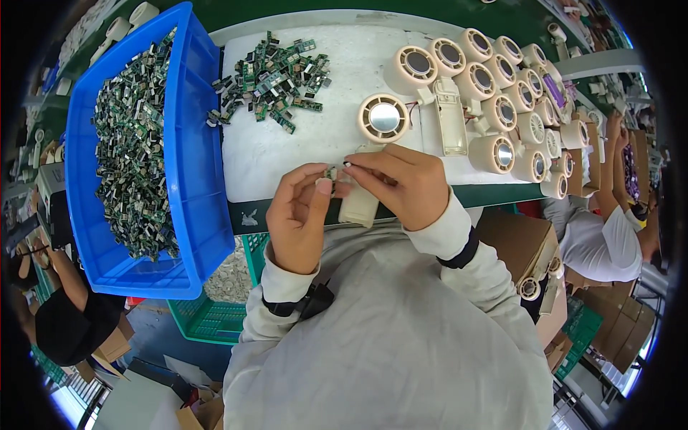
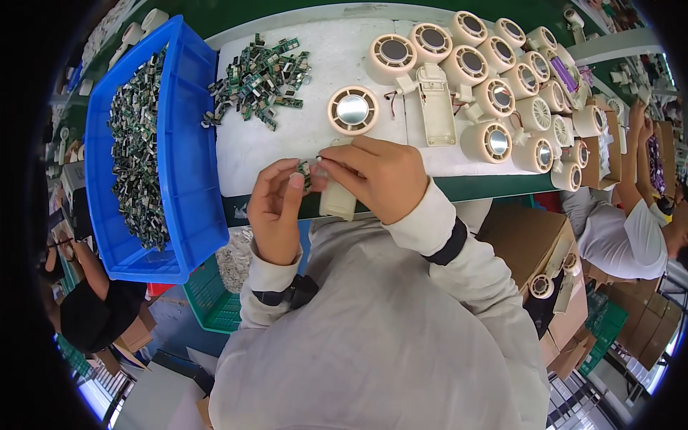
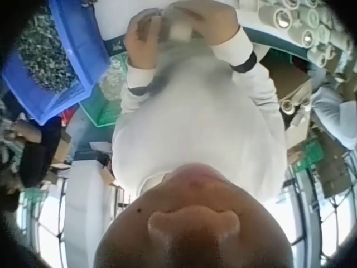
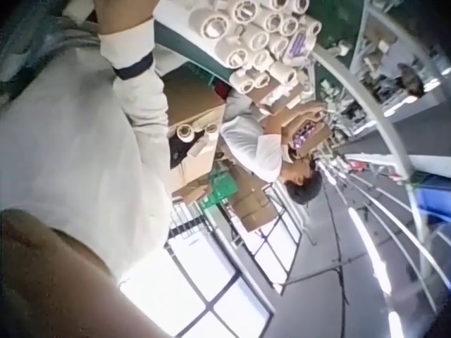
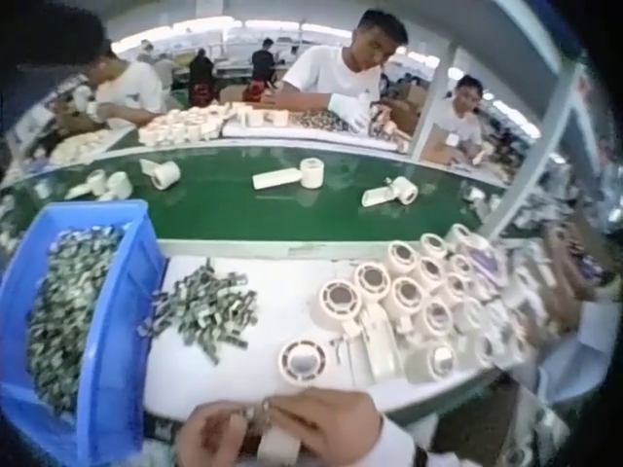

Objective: The person picks up a circuit board and a fan housing, connects the wires, and presses the board into the housing. They then set the assembled unit on the table and reach for another housing to repeat the process.

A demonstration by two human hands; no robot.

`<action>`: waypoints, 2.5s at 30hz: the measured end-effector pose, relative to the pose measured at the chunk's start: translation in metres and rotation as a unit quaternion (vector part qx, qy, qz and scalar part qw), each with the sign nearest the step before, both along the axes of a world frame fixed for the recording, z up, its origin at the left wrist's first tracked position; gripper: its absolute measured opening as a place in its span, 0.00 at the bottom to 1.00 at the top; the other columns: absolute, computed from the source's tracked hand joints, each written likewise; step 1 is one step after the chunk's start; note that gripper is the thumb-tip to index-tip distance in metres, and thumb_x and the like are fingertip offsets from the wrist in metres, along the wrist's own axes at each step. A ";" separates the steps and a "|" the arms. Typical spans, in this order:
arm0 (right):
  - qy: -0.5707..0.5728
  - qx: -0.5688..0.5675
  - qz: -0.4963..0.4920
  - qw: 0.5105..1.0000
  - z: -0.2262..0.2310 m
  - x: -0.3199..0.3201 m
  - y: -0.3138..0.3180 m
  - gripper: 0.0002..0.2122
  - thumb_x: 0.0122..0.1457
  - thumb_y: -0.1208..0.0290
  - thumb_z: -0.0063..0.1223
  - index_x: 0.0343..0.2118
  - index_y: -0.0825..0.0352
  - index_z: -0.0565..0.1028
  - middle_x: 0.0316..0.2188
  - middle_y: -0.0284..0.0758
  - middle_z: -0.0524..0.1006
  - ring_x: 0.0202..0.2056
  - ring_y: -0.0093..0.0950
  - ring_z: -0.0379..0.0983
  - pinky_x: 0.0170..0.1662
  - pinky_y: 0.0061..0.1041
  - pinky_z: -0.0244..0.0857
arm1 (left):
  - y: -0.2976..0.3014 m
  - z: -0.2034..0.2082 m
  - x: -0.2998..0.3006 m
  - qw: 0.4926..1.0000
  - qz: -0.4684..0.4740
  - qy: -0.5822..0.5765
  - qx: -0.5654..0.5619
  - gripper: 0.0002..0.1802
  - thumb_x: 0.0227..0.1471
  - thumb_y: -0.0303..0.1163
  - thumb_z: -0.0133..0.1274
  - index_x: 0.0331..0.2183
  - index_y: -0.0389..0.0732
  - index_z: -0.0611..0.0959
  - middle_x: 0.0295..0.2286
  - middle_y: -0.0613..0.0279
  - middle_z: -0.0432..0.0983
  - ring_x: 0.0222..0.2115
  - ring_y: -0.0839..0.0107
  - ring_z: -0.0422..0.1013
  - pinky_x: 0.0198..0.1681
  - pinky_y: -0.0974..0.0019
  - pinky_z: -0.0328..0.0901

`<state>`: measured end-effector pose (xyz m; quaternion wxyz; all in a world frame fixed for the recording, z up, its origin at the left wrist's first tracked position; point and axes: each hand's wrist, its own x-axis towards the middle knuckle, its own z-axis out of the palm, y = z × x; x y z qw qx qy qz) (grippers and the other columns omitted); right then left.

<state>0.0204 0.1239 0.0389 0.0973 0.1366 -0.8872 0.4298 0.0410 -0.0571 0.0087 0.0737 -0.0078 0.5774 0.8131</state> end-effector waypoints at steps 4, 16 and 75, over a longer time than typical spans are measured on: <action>0.027 0.050 0.039 0.998 0.000 -0.004 0.001 0.08 0.56 0.76 0.63 0.39 0.66 0.83 0.23 0.35 0.76 0.21 0.27 0.72 0.25 0.27 0.66 | -0.001 0.005 -0.001 0.994 0.050 0.035 -0.090 0.13 0.63 0.23 0.51 0.49 0.30 0.75 0.40 0.55 0.80 0.39 0.73 0.76 0.46 0.69 0.71; -0.072 -0.053 0.010 0.996 0.007 0.002 0.009 0.07 0.52 0.75 0.65 0.34 0.68 0.82 0.17 0.31 0.68 0.19 0.24 0.63 0.23 0.25 0.56 | 0.002 0.007 -0.008 0.997 -0.023 0.003 -0.069 0.17 0.59 0.19 0.55 0.51 0.30 0.79 0.44 0.53 0.80 0.43 0.71 0.77 0.49 0.70 0.72; 0.054 -0.047 0.011 0.997 -0.002 0.003 0.022 0.08 0.44 0.80 0.67 0.29 0.68 0.81 0.26 0.32 0.74 0.23 0.23 0.69 0.25 0.22 0.64 | 0.014 -0.004 -0.002 0.962 -0.008 0.158 -0.224 0.16 0.57 0.18 0.57 0.48 0.36 0.84 0.41 0.53 0.79 0.38 0.67 0.79 0.43 0.69 0.73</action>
